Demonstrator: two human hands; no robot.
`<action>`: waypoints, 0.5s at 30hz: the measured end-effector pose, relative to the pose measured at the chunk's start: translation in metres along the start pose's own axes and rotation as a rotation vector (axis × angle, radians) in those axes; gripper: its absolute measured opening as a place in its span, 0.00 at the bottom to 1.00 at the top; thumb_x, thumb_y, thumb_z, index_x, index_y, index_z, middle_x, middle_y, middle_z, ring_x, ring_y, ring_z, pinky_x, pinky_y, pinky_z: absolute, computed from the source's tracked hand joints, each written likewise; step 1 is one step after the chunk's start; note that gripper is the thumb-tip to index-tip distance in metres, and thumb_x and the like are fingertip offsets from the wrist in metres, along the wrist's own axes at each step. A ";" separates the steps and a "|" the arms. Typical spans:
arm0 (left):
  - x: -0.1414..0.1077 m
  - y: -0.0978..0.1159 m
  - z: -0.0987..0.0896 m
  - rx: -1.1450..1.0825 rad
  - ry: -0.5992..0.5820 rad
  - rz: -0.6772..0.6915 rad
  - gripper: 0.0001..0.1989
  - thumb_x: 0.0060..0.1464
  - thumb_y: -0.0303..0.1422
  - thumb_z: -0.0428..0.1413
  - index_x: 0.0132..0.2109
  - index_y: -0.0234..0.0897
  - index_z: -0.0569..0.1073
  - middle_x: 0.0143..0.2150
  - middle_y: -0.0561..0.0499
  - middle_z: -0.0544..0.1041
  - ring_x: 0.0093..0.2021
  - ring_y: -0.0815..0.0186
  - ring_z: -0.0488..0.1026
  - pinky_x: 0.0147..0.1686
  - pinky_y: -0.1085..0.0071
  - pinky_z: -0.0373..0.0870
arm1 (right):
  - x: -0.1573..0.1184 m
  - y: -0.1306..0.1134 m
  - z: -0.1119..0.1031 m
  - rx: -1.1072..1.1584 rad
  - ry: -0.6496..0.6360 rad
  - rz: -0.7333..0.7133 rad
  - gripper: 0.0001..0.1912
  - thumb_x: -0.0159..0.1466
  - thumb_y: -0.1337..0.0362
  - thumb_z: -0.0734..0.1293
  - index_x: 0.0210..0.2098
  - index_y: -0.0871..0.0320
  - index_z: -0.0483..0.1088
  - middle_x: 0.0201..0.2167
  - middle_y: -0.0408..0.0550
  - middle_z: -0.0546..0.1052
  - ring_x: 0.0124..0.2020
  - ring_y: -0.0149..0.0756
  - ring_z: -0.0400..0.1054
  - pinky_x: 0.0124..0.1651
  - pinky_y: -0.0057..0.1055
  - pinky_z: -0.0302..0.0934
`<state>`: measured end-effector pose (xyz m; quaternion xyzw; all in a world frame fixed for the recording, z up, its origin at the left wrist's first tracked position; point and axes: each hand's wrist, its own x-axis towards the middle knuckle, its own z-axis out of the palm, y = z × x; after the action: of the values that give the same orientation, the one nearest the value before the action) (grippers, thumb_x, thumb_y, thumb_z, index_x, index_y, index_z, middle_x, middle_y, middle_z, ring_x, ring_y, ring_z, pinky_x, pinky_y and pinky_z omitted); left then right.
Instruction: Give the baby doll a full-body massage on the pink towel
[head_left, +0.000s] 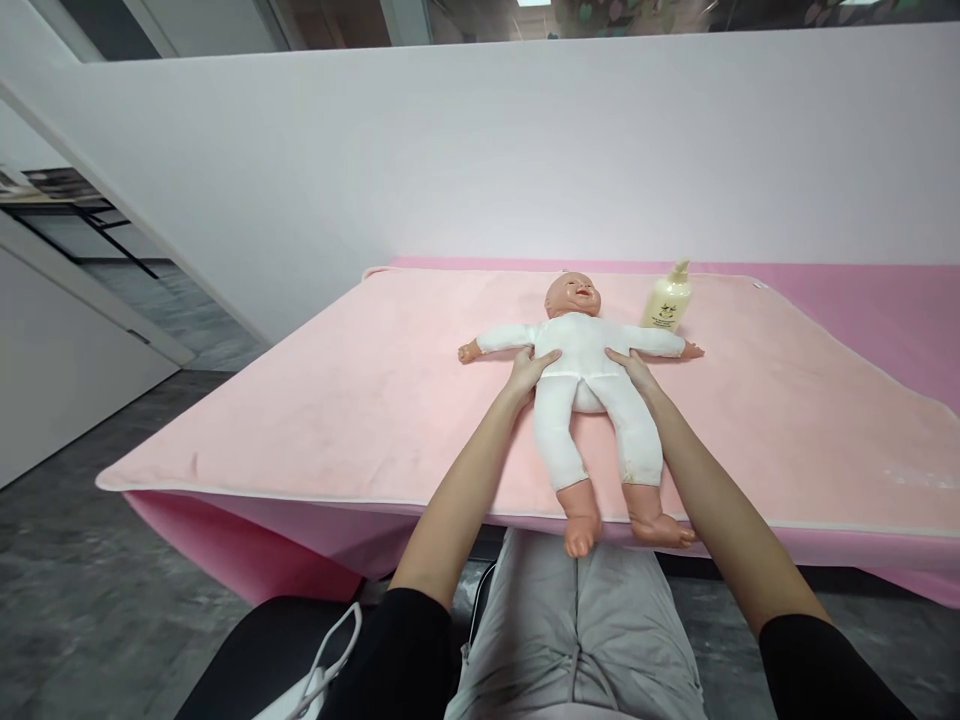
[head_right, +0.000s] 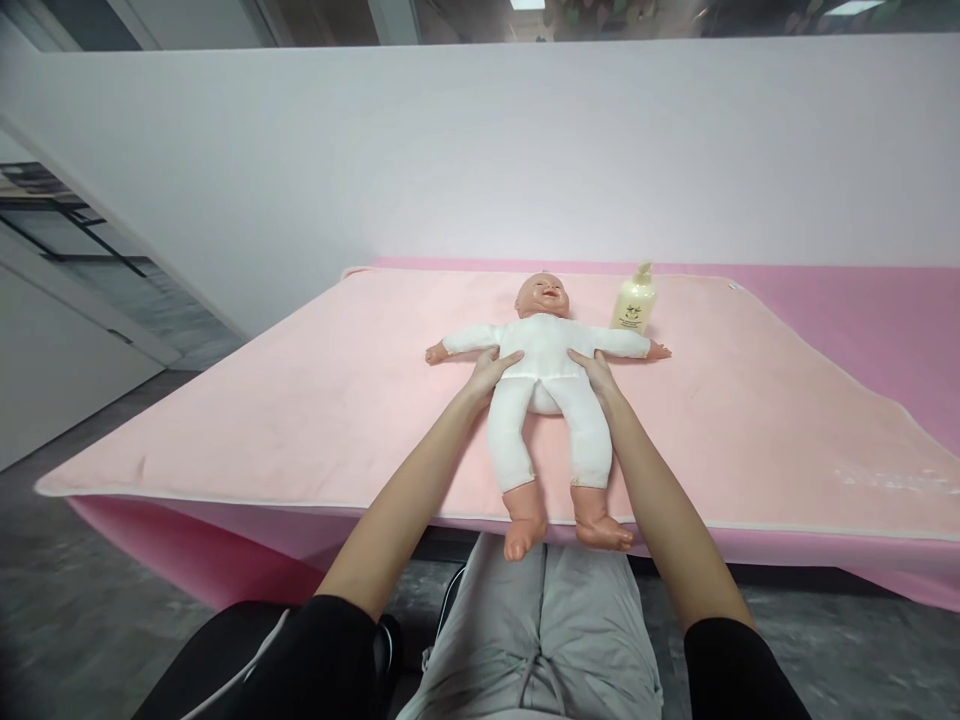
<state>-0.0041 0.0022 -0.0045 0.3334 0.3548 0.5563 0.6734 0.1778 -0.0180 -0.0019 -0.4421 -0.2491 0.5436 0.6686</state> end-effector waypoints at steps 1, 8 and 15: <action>0.000 0.000 0.000 0.013 -0.010 -0.006 0.18 0.37 0.23 0.67 0.38 0.32 0.73 0.37 0.42 0.79 0.45 0.54 0.73 0.48 0.59 0.67 | 0.001 0.000 -0.001 -0.002 -0.008 0.007 0.16 0.48 0.74 0.70 0.36 0.57 0.67 0.35 0.46 0.78 0.38 0.38 0.73 0.41 0.35 0.71; -0.001 0.002 -0.002 0.109 -0.064 -0.011 0.12 0.42 0.27 0.65 0.37 0.31 0.74 0.36 0.42 0.78 0.44 0.55 0.73 0.48 0.60 0.66 | 0.000 -0.001 -0.001 0.021 -0.049 0.034 0.15 0.48 0.73 0.70 0.35 0.57 0.67 0.35 0.46 0.78 0.37 0.37 0.73 0.41 0.35 0.71; 0.000 0.001 -0.003 0.095 -0.066 -0.009 0.14 0.40 0.27 0.66 0.37 0.32 0.74 0.36 0.43 0.79 0.44 0.55 0.73 0.48 0.60 0.65 | -0.002 -0.002 0.000 0.032 -0.046 0.045 0.15 0.48 0.73 0.70 0.35 0.57 0.67 0.35 0.46 0.78 0.38 0.38 0.73 0.39 0.34 0.71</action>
<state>-0.0068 0.0027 -0.0051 0.3814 0.3600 0.5244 0.6707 0.1781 -0.0198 0.0000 -0.4242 -0.2456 0.5722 0.6575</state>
